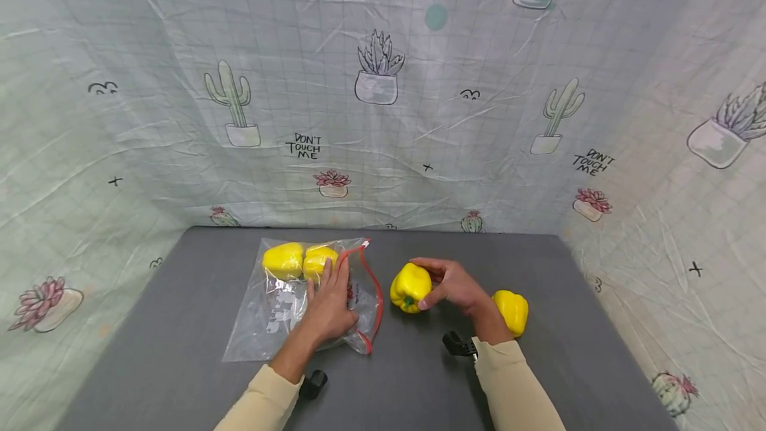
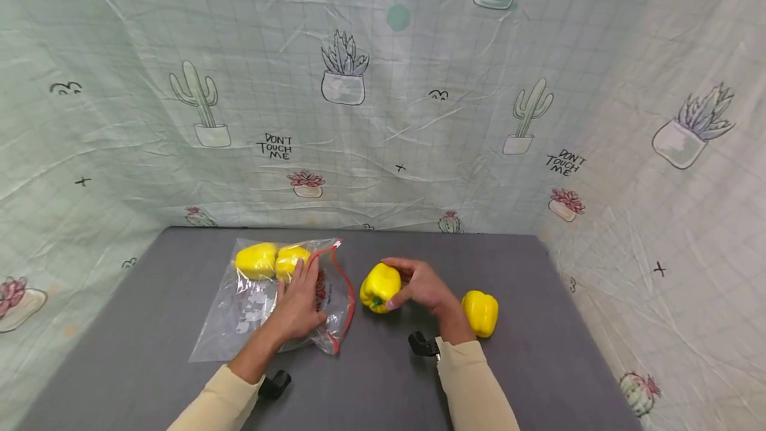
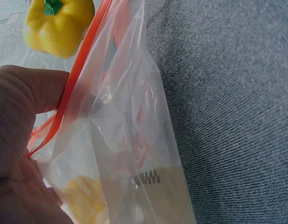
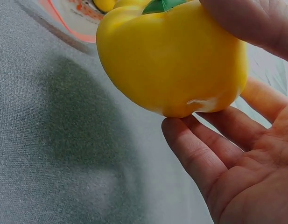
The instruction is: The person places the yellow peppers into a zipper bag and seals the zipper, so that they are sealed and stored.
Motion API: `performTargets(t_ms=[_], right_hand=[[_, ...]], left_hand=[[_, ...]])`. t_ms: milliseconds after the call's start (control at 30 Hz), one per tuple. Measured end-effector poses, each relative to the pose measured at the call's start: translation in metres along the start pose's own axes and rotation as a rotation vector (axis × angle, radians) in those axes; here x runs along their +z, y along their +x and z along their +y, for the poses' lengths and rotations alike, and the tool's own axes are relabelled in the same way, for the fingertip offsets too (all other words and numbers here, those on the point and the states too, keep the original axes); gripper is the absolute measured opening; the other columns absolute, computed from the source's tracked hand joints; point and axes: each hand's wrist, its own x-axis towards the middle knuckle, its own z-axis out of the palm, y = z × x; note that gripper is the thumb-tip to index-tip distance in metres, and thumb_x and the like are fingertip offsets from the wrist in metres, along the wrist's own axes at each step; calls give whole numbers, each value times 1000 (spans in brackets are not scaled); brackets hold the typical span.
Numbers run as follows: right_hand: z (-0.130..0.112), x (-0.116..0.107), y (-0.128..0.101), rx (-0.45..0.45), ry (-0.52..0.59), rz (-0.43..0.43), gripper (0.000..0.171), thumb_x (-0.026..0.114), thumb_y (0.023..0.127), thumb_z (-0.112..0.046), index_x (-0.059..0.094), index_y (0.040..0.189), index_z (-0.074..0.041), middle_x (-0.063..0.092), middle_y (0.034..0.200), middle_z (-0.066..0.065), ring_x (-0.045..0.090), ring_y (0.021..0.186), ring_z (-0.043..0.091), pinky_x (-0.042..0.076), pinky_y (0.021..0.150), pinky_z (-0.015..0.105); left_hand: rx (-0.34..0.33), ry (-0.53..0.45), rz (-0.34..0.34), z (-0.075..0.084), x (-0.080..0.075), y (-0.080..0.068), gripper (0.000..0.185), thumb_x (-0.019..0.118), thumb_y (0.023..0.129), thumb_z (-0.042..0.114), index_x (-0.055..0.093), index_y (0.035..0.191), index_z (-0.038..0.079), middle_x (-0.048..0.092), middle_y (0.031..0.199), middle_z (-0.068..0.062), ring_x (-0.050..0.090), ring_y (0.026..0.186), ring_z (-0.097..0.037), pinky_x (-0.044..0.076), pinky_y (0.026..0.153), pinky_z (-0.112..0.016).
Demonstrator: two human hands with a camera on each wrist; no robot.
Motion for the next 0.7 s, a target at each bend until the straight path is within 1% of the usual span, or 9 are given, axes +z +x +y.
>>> performTargets(t_ms=[167,333,700], right_hand=[[1,5,1,-11,-9,-9,87,89,71,1,54,151,-3,57,151,23,62,125,28,55,101,31],[1,8,3,-24,-11,-29,87,89,71,2,53,151,-2,56,151,23,61,127,30,54,105,35],[2,14,8,-14,-11,-45,90,90,70,0,53,152,-3,56,152,22,62,126,27,54,107,36]], left_hand=[[5,3,0,-1,-1,-1,114,77,75,10,11,168,7,8,178,-7,2,166,-35,5,123,-77],[6,9,1,0,-1,-1,114,79,76,11,11,168,7,8,178,-7,3,165,-36,5,123,-77],[7,7,1,0,-2,-2,115,79,75,11,11,168,7,9,178,-8,3,165,-37,5,123,-77]])
